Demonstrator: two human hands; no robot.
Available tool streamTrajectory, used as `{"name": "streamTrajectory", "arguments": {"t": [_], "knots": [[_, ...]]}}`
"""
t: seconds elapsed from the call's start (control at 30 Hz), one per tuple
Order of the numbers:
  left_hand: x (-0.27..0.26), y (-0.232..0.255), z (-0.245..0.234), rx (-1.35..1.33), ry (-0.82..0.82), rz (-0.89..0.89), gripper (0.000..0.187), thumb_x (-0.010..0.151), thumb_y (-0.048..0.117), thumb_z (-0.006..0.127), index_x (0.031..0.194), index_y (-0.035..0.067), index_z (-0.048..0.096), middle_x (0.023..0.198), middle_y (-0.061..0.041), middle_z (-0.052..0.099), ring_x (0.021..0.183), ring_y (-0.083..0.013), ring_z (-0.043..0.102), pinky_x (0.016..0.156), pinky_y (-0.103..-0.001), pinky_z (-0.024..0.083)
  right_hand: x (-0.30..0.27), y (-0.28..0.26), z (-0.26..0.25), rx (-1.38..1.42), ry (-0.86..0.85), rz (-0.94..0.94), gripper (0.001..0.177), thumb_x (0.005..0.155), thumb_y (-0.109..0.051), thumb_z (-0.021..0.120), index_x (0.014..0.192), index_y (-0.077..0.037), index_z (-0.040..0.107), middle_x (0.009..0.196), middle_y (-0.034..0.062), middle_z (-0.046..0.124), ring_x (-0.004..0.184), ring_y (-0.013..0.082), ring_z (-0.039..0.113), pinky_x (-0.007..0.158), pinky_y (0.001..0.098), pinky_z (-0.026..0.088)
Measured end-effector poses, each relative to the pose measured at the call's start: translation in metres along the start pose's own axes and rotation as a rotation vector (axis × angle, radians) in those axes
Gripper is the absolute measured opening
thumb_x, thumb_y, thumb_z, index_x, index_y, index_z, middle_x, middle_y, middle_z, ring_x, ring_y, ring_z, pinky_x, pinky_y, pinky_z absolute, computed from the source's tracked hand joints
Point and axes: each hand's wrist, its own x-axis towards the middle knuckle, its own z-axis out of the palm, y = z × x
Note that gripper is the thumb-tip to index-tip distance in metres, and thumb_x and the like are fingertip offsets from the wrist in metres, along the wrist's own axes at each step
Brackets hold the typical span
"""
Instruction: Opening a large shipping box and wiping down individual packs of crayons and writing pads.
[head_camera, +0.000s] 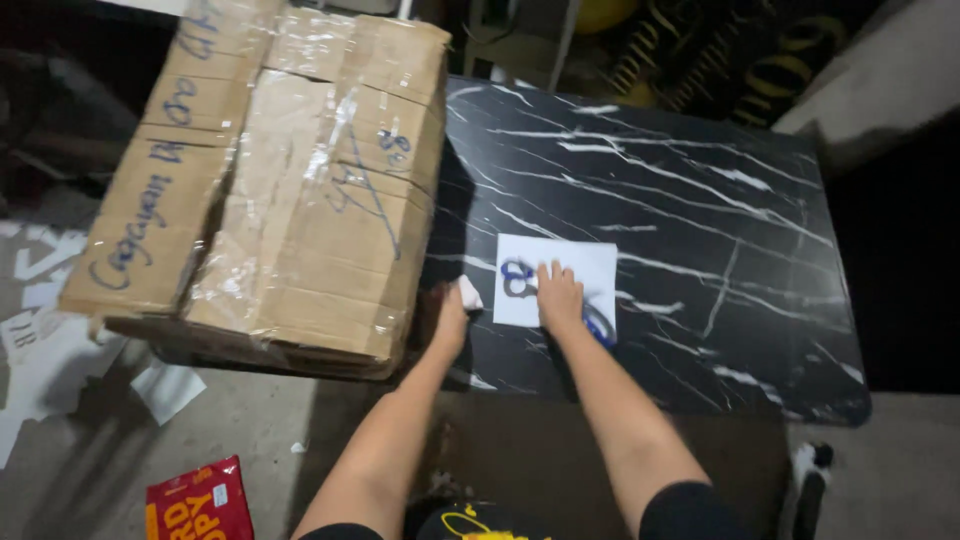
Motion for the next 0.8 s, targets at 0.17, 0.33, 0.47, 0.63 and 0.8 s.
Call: {"name": "streamTrajectory", "arguments": {"t": [0.17, 0.33, 0.47, 0.63, 0.8], "knots": [[-0.005, 0.006, -0.015, 0.068, 0.127, 0.112, 0.050, 0.081, 0.001, 0.063, 0.131, 0.001, 0.056, 0.124, -0.028, 0.057, 0.113, -0.0460, 0.055, 0.099, -0.052, 0.045, -0.031, -0.058, -0.002, 0.060, -0.058, 0.037, 0.055, 0.088, -0.029, 0.064, 0.140, -0.012, 0.056, 0.146, 0.0144, 0.052, 0.121, 0.0334, 0.053, 0.089, 0.0528, 0.046], [0.002, 0.031, -0.035, -0.104, 0.190, 0.197, 0.060, 0.079, 0.000, 0.065, 0.137, -0.002, 0.051, 0.134, -0.029, 0.052, 0.119, -0.0492, 0.053, 0.103, -0.051, 0.044, -0.043, -0.083, -0.028, 0.234, -0.121, 0.113, 0.074, 0.083, -0.048, 0.073, 0.141, -0.007, 0.052, 0.147, 0.0206, 0.045, 0.127, 0.0381, 0.044, 0.094, 0.0551, 0.040], [0.018, 0.100, -0.088, -0.040, 0.111, 0.287, 0.059, 0.078, 0.004, 0.070, 0.134, 0.001, 0.054, 0.138, -0.025, 0.051, 0.124, -0.0468, 0.052, 0.106, -0.049, 0.046, -0.062, -0.072, -0.012, 0.245, -0.173, 0.003, 0.062, 0.082, -0.033, 0.075, 0.136, -0.010, 0.056, 0.149, 0.0188, 0.048, 0.129, 0.0359, 0.047, 0.098, 0.0524, 0.041], [0.023, 0.118, -0.076, 0.190, -0.186, 0.287, 0.051, 0.078, 0.017, 0.077, 0.124, 0.006, 0.058, 0.138, -0.019, 0.053, 0.125, -0.0448, 0.049, 0.101, -0.051, 0.046, -0.092, -0.058, -0.001, 0.350, -0.021, -0.186, 0.050, 0.082, -0.026, 0.077, 0.125, -0.006, 0.059, 0.142, 0.0183, 0.055, 0.132, 0.0359, 0.051, 0.106, 0.0483, 0.043], [0.007, 0.092, -0.047, 0.389, -0.260, 0.403, 0.053, 0.081, 0.027, 0.078, 0.129, 0.016, 0.060, 0.144, -0.013, 0.052, 0.134, -0.0444, 0.045, 0.102, -0.060, 0.043, -0.096, -0.047, -0.012, 0.569, 0.111, -0.180, 0.066, 0.072, -0.021, 0.083, 0.129, -0.001, 0.058, 0.134, 0.0206, 0.054, 0.127, 0.0388, 0.051, 0.107, 0.0467, 0.043]]}}
